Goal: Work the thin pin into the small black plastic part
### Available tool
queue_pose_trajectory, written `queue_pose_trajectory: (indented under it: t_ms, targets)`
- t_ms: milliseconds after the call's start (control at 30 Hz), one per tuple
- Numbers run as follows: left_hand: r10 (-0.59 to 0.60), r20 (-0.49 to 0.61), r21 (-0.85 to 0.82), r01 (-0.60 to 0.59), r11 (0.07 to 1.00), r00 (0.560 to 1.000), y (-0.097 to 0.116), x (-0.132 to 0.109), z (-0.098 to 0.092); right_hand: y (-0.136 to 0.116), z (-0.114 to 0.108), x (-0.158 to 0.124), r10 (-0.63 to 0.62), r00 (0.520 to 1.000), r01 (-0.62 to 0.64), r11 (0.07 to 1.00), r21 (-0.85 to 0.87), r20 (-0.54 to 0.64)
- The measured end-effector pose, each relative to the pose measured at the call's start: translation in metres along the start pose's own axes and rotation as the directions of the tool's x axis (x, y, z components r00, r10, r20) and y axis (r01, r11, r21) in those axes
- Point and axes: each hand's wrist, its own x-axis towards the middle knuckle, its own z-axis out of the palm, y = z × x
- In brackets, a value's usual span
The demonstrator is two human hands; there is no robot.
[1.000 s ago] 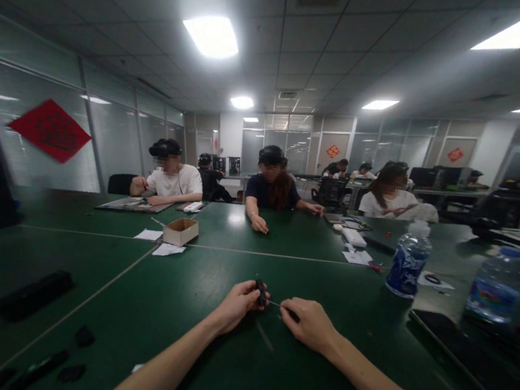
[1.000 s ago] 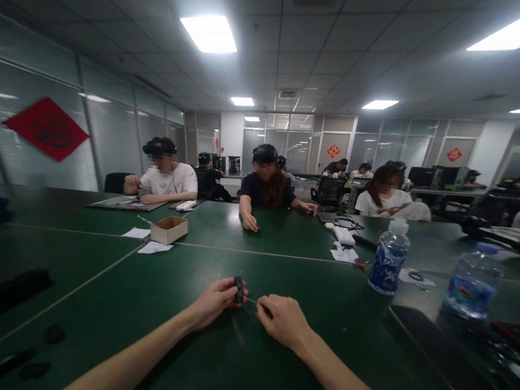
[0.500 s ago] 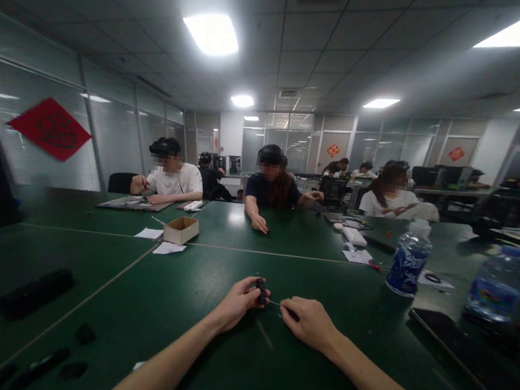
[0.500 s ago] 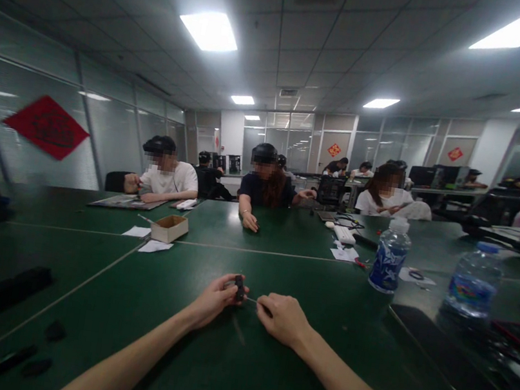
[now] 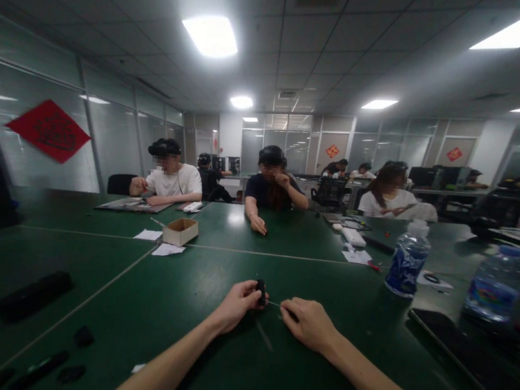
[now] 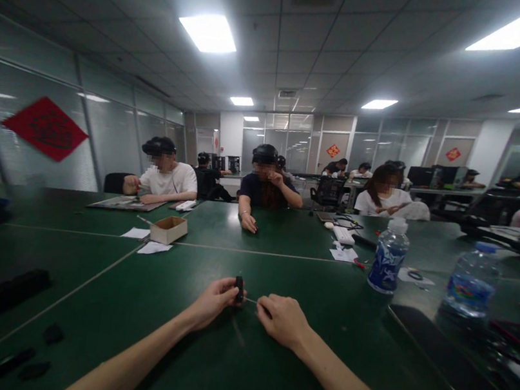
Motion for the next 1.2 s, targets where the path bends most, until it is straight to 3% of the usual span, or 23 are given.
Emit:
queue_pose_trajectory:
  t_ms: [767,900,1033,1200]
  targets:
    - [0.017,0.001,-0.091,-0.017,0.996,1.0,-0.007,0.005,-0.002,0.002,0.007,0.003,0.087,0.996,-0.086,0.996,0.038,-0.027]
    - [-0.018,0.028,-0.089,0.02,0.996,0.999,-0.006,0.003,-0.001,0.009,0.009,0.004,0.196,0.975,-0.188,0.979,0.077,-0.108]
    - [-0.032,-0.024,-0.141,0.029,0.99,0.999,-0.004,0.0,-0.002,0.006,0.006,0.004,0.155,0.987,-0.154,0.988,0.028,-0.053]
    - [-0.038,-0.002,-0.169,0.038,0.985,0.999,-0.002,0.0,-0.003,0.002,0.003,0.003,0.126,0.991,-0.126,0.992,0.008,-0.04]
